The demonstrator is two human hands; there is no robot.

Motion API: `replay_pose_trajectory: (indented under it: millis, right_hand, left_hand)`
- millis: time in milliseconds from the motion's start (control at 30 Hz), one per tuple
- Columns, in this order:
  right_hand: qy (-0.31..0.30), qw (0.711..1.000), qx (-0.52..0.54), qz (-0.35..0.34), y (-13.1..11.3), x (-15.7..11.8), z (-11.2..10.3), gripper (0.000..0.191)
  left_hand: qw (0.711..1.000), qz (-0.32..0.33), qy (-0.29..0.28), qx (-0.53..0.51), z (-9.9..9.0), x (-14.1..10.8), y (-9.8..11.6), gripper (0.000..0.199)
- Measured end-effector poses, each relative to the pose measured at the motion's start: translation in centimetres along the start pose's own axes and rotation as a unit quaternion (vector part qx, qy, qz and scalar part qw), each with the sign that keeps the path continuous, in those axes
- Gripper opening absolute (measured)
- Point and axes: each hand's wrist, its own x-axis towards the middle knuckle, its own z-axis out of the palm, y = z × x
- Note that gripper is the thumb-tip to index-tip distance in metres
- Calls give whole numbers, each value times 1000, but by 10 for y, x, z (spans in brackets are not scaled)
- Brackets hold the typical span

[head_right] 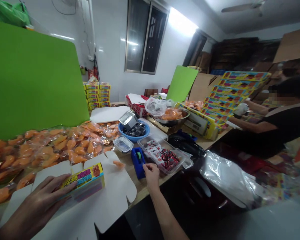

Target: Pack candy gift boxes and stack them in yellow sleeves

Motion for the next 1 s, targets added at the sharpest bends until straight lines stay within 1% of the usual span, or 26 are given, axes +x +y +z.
replay_pose_trajectory:
  millis: [100,200,300,400,467,500,567,600,667,767,800,833,900,1000]
  right_hand:
    - [38,998,51,7,1,-18,1,37]
    - [59,994,87,-7,8,-36,-4,35]
    - [55,997,52,-34,19,-45,-11,30]
    - [52,997,2,-51,24,-46,-18,30]
    - [63,997,8,-52,17,-49,-22,31]
    - [68,996,26,-44,10,-52,-23,32]
    - [68,994,87,-7,-12,-64,-19,32]
    - [50,990,128,24,-26,-74,-13,32]
    - [-25,975,201,90,-59,-100,6,32]
    - [-188,930,266,168,-106,-145,45,31]
    - [-232,913,281,183,-118,-158,58,31]
    - [-260,900,292,194,-127,-170,70,31]
    - [-291,884,302,206,-138,-186,88,32]
    - [-292,888,288,210,-141,-194,100,37]
  left_hand:
    - [998,-50,-28,-2,1,1,-3,36]
    - [994,-99,-52,-9,2,4,-7,34]
    - [992,-106,-68,-25,3,5,-11,32]
    - [990,-111,-78,-30,4,3,-11,32]
    - [989,-117,-78,-35,3,3,-7,32]
    - [989,-120,-79,-39,2,3,-4,32]
    - [987,-125,-86,-43,-2,4,4,33]
    - [986,-129,-94,-42,-4,5,8,34]
    - [984,-137,-105,-35,-8,7,17,33]
    - [983,-144,-112,-16,-12,5,30,38]
    - [983,-143,-112,-8,-12,4,34,40]
    - [983,-141,-113,1,-12,3,38,41]
    - [984,-137,-114,15,-11,0,45,40]
    - [984,-139,-110,17,-12,-2,51,39]
